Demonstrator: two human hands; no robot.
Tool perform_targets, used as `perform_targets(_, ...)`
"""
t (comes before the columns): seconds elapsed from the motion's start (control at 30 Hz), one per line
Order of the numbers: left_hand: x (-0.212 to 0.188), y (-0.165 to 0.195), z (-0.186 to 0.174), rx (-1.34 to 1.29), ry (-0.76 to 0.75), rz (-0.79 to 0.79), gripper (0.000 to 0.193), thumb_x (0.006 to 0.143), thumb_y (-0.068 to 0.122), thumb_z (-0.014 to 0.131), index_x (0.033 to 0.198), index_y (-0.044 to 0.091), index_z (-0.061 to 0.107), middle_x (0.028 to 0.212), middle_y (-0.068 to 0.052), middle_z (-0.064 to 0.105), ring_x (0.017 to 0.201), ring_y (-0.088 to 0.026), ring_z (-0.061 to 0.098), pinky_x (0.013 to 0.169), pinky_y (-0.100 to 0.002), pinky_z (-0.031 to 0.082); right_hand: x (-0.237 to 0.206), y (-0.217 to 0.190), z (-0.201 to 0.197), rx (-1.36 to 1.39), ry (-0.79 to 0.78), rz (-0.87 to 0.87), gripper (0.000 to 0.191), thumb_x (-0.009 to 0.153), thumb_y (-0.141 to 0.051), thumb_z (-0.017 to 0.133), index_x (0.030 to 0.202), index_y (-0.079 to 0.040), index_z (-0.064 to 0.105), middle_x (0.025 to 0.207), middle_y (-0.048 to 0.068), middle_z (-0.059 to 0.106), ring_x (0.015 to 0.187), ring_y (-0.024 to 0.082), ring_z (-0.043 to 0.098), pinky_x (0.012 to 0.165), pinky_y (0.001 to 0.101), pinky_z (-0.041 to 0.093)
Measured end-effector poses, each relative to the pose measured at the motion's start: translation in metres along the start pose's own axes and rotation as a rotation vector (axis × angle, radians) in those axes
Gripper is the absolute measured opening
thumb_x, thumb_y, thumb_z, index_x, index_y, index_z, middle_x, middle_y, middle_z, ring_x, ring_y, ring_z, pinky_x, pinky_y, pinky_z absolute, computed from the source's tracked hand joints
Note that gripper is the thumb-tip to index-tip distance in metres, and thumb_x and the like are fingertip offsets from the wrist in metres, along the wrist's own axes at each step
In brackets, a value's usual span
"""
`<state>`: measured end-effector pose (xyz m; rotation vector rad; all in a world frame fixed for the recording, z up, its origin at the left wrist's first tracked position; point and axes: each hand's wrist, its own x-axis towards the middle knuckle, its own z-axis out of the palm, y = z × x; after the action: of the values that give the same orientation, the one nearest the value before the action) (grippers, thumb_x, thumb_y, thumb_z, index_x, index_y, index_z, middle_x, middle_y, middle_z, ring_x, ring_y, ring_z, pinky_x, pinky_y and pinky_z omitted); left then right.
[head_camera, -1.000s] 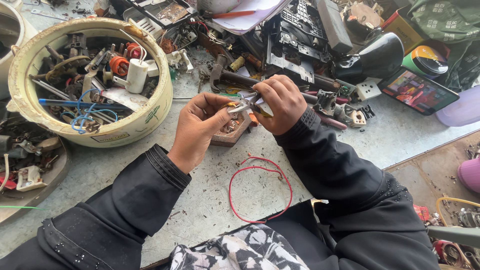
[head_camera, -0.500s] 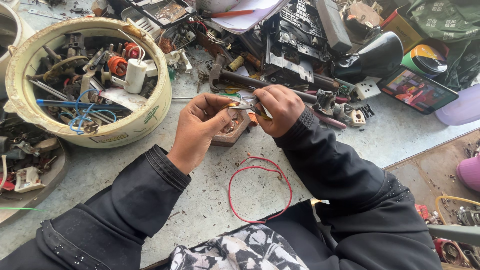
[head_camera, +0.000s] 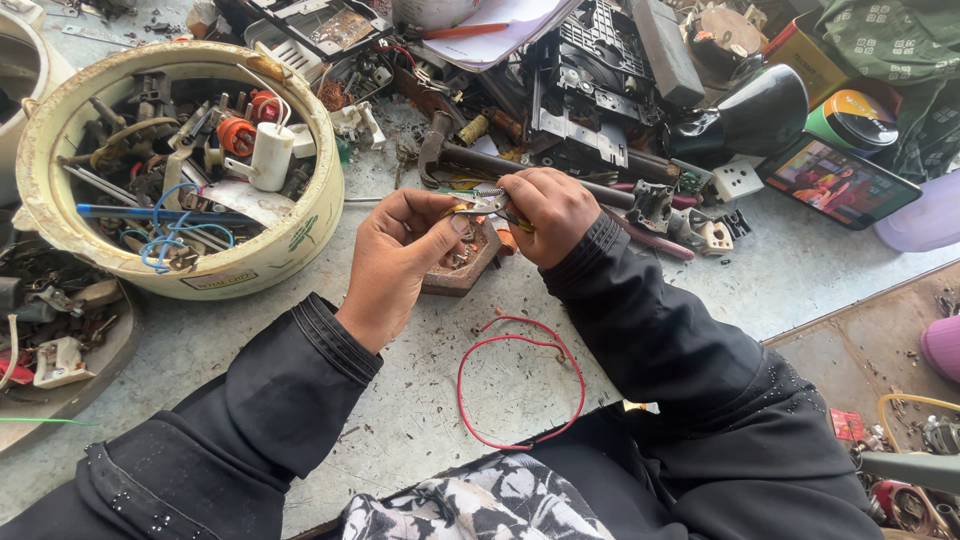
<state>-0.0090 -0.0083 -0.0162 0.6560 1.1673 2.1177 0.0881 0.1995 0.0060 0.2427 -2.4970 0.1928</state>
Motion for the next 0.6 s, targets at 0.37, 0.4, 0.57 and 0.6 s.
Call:
perform_targets(0.37,-0.001,0.005,0.003,0.03,0.012,0.011,0.02,0.095,0.007,0.073,0.114,0.001,0.067,0.099,-0.007,0.074,0.083,-0.009,0.069,0.071,-0.023,0.057,-0.007,0.002,0.005,0.179,-0.157,0.155,0.034,0.08,-0.007,0.075,0.113,0.0,0.071,0.099,0.016,0.073,0.085,0.034,0.073,0.073,0.0395,0.058)
perform_targets(0.4,0.0,0.006,0.003,0.031,0.024,0.0,0.021,0.095,0.006,0.073,0.114,0.0,0.067,0.099,-0.007,0.074,0.083,-0.01,0.069,0.071,-0.023,0.056,-0.008,0.003,0.007,0.207,-0.17,0.163,0.033,0.081,-0.007,0.075,0.113,-0.001,0.071,0.099,0.016,0.073,0.085,0.033,0.074,0.074,0.0391,0.059)
perform_targets(0.57,0.003,0.002,0.0,0.018,-0.008,0.04,0.021,0.094,0.004,0.072,0.113,-0.001,0.066,0.101,-0.007,0.074,0.089,-0.01,0.07,0.08,-0.024,0.059,-0.007,0.015,0.007,0.319,-0.194,0.206,0.028,0.088,-0.011,0.073,0.115,-0.003,0.072,0.103,0.017,0.074,0.091,0.033,0.073,0.08,0.0401,0.058)
perform_targets(0.6,0.003,0.001,-0.001,0.007,-0.008,0.05,0.021,0.094,0.004,0.071,0.114,-0.001,0.066,0.102,-0.007,0.073,0.089,-0.01,0.069,0.08,-0.024,0.058,-0.006,0.018,0.005,0.345,-0.194,0.219,0.027,0.092,-0.014,0.073,0.117,-0.002,0.071,0.104,0.017,0.073,0.095,0.033,0.072,0.084,0.0412,0.056)
